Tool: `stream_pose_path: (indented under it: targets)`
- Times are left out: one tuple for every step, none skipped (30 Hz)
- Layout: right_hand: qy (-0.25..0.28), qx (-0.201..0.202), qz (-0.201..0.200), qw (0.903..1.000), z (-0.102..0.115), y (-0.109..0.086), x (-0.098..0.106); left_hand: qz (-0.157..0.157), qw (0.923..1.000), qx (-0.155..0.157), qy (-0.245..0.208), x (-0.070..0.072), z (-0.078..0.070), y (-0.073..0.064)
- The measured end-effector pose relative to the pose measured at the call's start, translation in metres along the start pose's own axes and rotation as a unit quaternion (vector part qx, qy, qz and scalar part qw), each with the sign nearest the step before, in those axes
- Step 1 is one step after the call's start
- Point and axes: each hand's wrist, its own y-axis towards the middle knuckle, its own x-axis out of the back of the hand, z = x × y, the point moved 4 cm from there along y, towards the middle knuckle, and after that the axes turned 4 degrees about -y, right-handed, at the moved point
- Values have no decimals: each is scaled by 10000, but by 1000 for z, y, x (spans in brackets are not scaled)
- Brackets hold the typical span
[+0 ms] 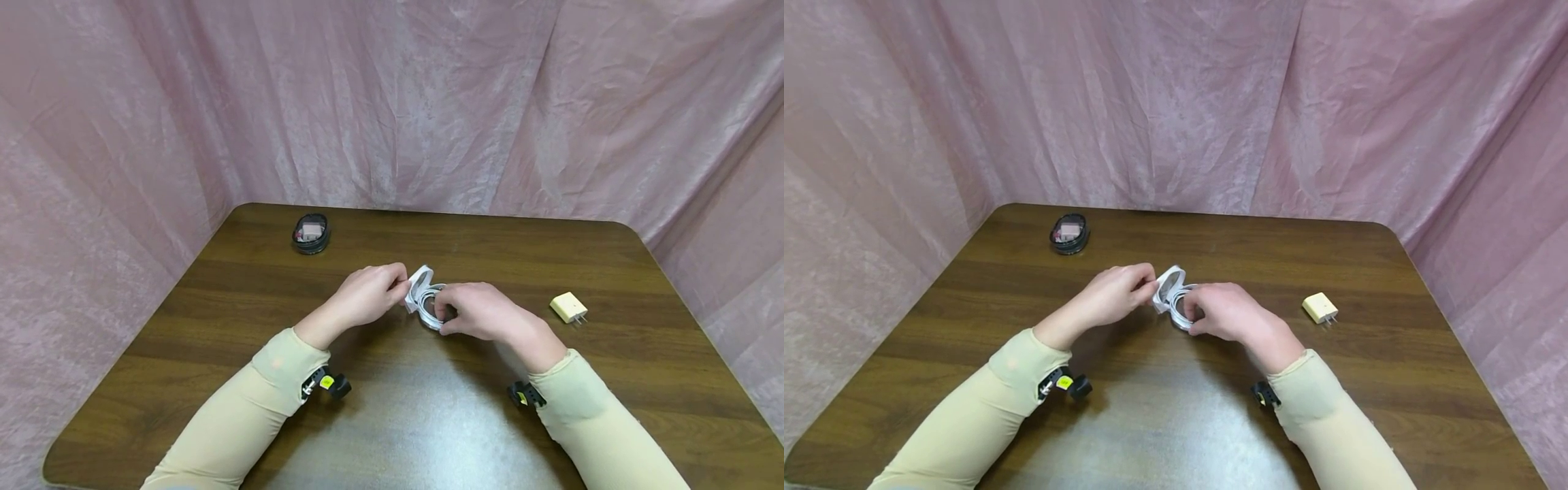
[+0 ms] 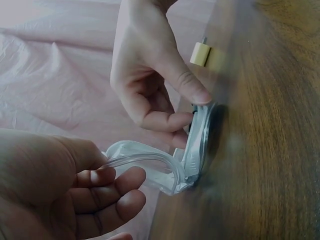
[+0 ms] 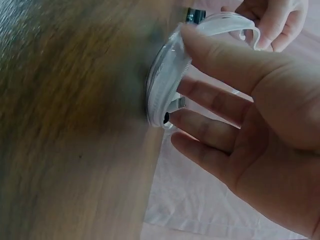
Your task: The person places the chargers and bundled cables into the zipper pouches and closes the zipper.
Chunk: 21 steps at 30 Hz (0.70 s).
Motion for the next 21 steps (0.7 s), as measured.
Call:
stream_pose_path:
  targets:
    - [-84, -1, 20, 10000, 1, 0, 0, 16, 10000, 9, 1, 0, 0, 0]
    - [-187, -6, 47, 9998, 2, 1, -1, 28, 10000, 17, 3, 0, 0, 0]
    - [-300, 9, 74, 9995, 3, 2, -2, 36, 10000, 17, 3, 0, -1, 0]
    - [-412, 44, 87, 9991, 4, 2, -2, 38, 10000, 15, -2, 0, -1, 0]
    - [-499, 56, 98, 9987, 5, 2, -2, 36, 10000, 11, -1, 0, -2, 0]
    - [-542, 76, 101, 9984, 5, 2, -3, 33, 10000, 7, -6, 0, -2, 0]
    - [-553, 100, 89, 9984, 6, 2, -3, 32, 10000, 4, -13, 0, -2, 0]
    - [-509, 141, 67, 9986, 5, 1, -3, 26, 10000, 0, -13, 0, -2, 0]
    - [-436, 178, 36, 9989, 4, 1, -2, 19, 10000, -4, -8, 0, -2, 0]
    - [-344, 201, 8, 9992, 4, 0, -2, 11, 10000, -3, -1, 1, -2, 0]
    - [-240, 202, -5, 9995, 3, -1, -1, 9, 10000, -4, 6, 0, -2, 0]
    - [-159, 226, -10, 9996, 2, -2, -1, 8, 10000, -6, 4, 0, -2, 0]
    - [-83, 258, -16, 9996, 1, -2, -1, 12, 10000, -9, 5, 0, -2, 0]
    - [-36, 294, -7, 9996, 0, -2, -2, 15, 10000, -12, 6, 0, -2, 0]
    - [-3, 309, 7, 9995, -3, -1, -5, 23, 10000, -11, -1, 0, -2, 0]
    - [29, 311, 50, 9995, -6, 0, -9, 40, 10000, -8, -20, 0, -2, 0]
    - [-4, 364, -2, 9993, -13, 3, -17, 57, 10000, -9, -37, -1, -3, 0]
    - [47, 407, -51, 9991, -22, 5, -27, 66, 10000, -11, -48, -1, -3, 0]
    - [68, 462, -50, 9989, -31, 8, -36, 72, 10000, -18, -53, -1, -3, 0]
    - [75, 473, -64, 9988, -40, 11, -47, 74, 10000, -23, -62, -1, -3, 0]
    - [140, 466, -108, 9988, -49, 14, -57, 75, 9999, -30, -66, -1, -4, 0]
